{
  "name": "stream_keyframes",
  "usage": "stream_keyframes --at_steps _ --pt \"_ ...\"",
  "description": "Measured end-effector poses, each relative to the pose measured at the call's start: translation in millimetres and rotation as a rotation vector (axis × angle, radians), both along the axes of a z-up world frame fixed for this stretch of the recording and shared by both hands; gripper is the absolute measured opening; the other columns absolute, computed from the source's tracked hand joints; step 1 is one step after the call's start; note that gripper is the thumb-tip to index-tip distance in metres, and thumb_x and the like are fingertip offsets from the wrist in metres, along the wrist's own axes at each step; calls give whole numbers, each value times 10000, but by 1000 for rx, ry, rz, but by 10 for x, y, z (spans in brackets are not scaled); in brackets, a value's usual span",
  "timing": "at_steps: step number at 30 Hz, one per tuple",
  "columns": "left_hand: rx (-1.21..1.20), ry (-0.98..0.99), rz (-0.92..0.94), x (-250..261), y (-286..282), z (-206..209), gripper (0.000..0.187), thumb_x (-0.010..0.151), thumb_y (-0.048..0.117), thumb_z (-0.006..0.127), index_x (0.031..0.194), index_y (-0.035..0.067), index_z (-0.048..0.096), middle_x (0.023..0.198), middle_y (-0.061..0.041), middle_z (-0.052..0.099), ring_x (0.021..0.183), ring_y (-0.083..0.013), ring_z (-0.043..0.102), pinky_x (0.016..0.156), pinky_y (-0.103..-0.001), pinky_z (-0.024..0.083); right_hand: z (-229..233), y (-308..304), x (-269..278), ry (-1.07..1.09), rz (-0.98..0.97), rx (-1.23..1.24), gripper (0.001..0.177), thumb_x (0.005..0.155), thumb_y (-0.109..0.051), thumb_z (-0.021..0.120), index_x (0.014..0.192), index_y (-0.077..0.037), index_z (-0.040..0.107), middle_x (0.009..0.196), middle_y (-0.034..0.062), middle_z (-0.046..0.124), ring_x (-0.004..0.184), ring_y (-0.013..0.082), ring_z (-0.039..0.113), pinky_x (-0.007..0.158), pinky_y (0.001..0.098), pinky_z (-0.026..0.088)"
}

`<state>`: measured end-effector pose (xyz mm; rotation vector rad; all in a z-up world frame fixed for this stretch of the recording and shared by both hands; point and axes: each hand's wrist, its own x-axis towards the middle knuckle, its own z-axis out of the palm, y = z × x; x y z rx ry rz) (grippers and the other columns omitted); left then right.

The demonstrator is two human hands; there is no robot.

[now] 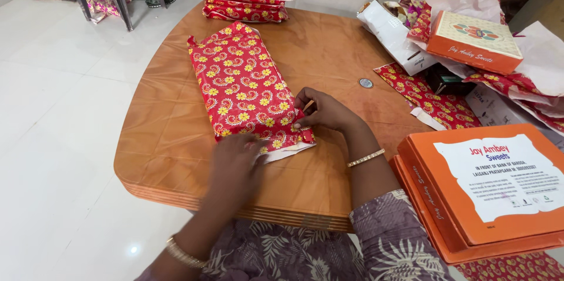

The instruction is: The person wraps rectangular sweet boxes using red floral wrapping paper and white tissue paper. They fold the paper around each box, tuck the ends, and stack the finished packages on the table.

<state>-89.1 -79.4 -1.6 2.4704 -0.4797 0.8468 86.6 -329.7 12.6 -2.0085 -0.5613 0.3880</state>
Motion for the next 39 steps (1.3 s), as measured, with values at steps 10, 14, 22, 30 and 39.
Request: stream_keyframes --at_steps 10,14,22,30,39 --pt "-90 175 215 -208 377 76 503 776 252 810 1208 44 657 1147 -175 585 992 -359 637 781 -460 542 -21 88 -55 -63 42 -18 558 634 -201 960 1056 -123 602 975 -4 621 927 135 571 822 297 489" --pt "-42 192 252 -211 446 88 268 818 169 755 1068 78 723 1035 -108 647 946 -315 657 791 -441 546 55 112 -93 -58 63 -60 643 611 -253 967 1118 -123 594 1014 -2 624 953 140 587 851 291 503" --pt "61 148 198 -359 519 188 91 756 160 763 830 109 749 849 -44 656 848 -261 633 740 -408 535 131 100 -122 -40 90 -124 728 603 -255 964 1194 -100 567 1078 36 618 988 158 594 859 313 523" --pt "-97 225 160 -325 508 274 158 760 228 782 854 103 762 1010 -84 671 1023 -299 623 856 -436 534 99 39 -81 9 100 -80 547 734 -89 758 1247 -92 571 1136 43 636 993 151 649 824 301 564" --pt "-24 119 107 302 415 -36 664 829 332 821 1441 215 592 1533 -249 383 1342 -539 418 1090 -592 389 222 16 -145 -113 63 -187 459 766 -57 742 1217 -84 659 1111 50 725 1019 158 700 884 315 580"
